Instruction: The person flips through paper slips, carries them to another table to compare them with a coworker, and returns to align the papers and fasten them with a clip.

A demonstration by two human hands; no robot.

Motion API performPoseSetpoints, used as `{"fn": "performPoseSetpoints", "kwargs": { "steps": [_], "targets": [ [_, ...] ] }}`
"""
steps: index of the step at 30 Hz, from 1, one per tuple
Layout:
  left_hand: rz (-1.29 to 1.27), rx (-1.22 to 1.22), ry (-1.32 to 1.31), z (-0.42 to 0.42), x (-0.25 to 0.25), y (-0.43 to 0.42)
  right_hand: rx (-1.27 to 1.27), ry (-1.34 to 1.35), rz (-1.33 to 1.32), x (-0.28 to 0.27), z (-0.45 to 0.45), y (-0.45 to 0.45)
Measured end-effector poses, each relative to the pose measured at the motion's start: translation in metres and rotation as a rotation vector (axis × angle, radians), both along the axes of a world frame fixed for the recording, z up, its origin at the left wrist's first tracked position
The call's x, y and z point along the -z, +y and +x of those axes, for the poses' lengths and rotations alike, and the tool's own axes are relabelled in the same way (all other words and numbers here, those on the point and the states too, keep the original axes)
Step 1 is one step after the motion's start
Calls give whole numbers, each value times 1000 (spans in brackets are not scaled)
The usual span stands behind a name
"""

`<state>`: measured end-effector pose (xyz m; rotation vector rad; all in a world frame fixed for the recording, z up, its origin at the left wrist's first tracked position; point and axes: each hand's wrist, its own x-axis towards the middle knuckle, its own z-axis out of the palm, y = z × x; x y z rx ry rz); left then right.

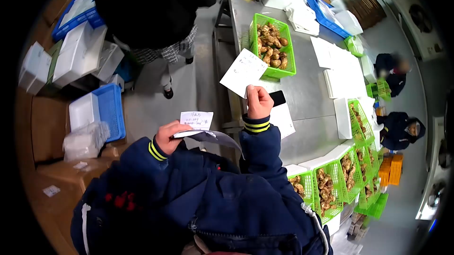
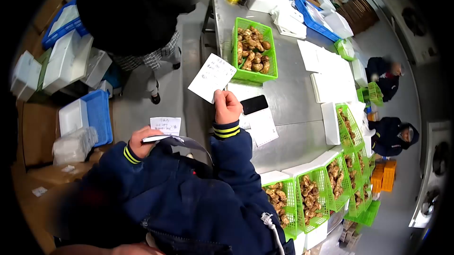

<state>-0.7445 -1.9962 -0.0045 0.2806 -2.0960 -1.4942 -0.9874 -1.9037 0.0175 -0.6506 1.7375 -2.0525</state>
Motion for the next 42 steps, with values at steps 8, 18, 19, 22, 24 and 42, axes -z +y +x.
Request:
{"fn": "performPoseSetpoints", "kwargs": {
  "steps": [8,18,19,22,24,42],
  "targets": [
    [-85,333,142,-69,-8,-102,235,123,62,-20,-36,-39],
    [-100,637,223,-140,1,-107,461,60,111,-15,-56,-1],
    [-79,669,212,-145,1,-104,488,65,92,-16,-59,3],
    [-62,722,199,-161,-5,-91,520,28,74,-23,-70,19],
    [-46,718,239,-173,-9,-81,541,43,81,-23,-83,32],
    [-145,612,161,-226,-8,-1,471,98,4,-18,-160,111]
  ]
}}
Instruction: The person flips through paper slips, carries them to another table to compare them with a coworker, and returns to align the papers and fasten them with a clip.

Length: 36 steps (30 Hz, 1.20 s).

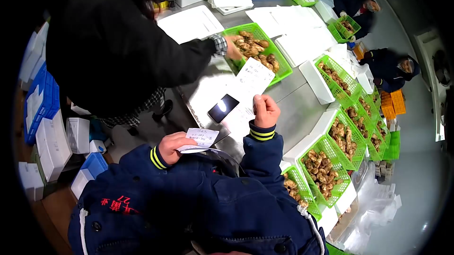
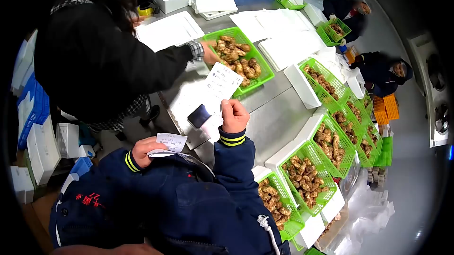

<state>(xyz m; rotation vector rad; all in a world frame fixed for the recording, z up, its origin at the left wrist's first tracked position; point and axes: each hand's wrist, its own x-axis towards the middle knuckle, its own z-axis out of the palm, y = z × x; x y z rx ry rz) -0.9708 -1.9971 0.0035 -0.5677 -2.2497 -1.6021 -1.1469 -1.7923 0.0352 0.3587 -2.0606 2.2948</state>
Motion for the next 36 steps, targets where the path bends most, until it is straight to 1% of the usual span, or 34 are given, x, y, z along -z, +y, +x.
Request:
{"fn": "performPoseSetpoints", "kwargs": {
  "steps": [8,10,16,21,23,30,34,36],
  "targets": [
    [-33,17,17,-1,-4,-5,3,-23,-71,-2,-4,-7],
    [-29,8,20,0,-4,-8,5,1,-23,-4,-1,-10],
    [-34,53,21,1,-7,-24,-7,7,-29,-8,3,-31],
    [-23,39,30,1,-10,-34,-71,13,-15,-11,6,-48],
    [-41,3,84,1,-7,-37,-85,-1,-19,-11,8,-55],
    [-16,39,-23,2,1,-47,-92,-31,-18,-12,7,-69],
    [16,49,-32,0,-8,-47,-102,-17,-18,-13,5,-72],
    [3,52,-26,-2,-4,-47,-104,-21,-37,-12,4,-72]
  ]
}}
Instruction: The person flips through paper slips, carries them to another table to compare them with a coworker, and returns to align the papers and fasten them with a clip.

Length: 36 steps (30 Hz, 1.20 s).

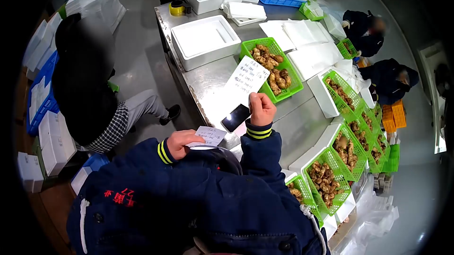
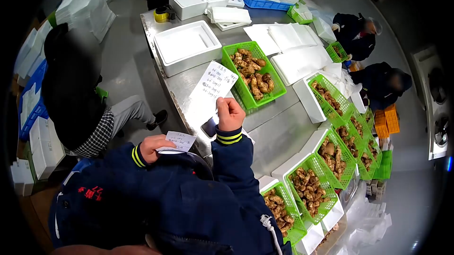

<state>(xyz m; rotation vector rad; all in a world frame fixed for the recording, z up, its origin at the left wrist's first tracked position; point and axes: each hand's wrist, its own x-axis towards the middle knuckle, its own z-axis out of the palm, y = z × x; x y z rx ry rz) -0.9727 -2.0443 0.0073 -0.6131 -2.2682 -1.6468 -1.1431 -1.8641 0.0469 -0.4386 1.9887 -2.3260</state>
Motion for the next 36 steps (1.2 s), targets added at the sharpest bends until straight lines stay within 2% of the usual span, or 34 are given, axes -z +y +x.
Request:
{"fn": "performPoseSetpoints", "kwargs": {
  "steps": [20,25,32,35,36],
  "targets": [
    [-17,24,-41,-1,-2,19,-11,-14,-23,1,0,15],
    [-33,28,-66,2,-3,21,102,90,31,0,2,15],
    [-22,-38,-37,5,2,26,136,115,0,-4,-4,16],
    [-38,-94,-40,7,0,28,160,207,153,7,-21,17],
    [-32,-114,-12,5,1,27,123,177,77,5,-25,16]
  ]
}}
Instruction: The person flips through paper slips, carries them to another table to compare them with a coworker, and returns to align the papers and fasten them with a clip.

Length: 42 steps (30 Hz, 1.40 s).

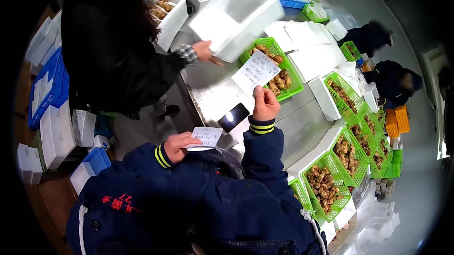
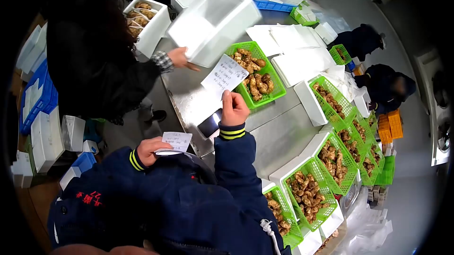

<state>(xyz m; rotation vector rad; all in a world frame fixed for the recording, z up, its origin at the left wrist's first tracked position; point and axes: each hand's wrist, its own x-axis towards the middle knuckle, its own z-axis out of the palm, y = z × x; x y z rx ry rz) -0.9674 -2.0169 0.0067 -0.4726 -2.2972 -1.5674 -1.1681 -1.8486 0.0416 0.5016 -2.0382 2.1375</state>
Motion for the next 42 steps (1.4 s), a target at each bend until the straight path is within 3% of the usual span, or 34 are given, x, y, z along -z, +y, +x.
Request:
{"fn": "performPoseSetpoints", "kwargs": {
  "steps": [10,30,34,36,38,40,42],
  "targets": [
    [34,-80,47,0,-9,1,-29,-32,-66,-12,11,2],
    [95,31,-17,8,7,12,-60,-95,-86,6,15,5],
    [91,24,-9,8,0,10,-70,14,-123,-23,41,9],
    [90,1,12,10,3,10,-37,297,-127,-42,55,6],
    [88,11,-42,12,2,9,12,346,52,-46,50,3],
    [92,26,-56,11,7,8,-74,118,102,-28,34,-5],
    [123,15,32,9,11,9,-83,183,123,-13,33,-1]
  ]
}}
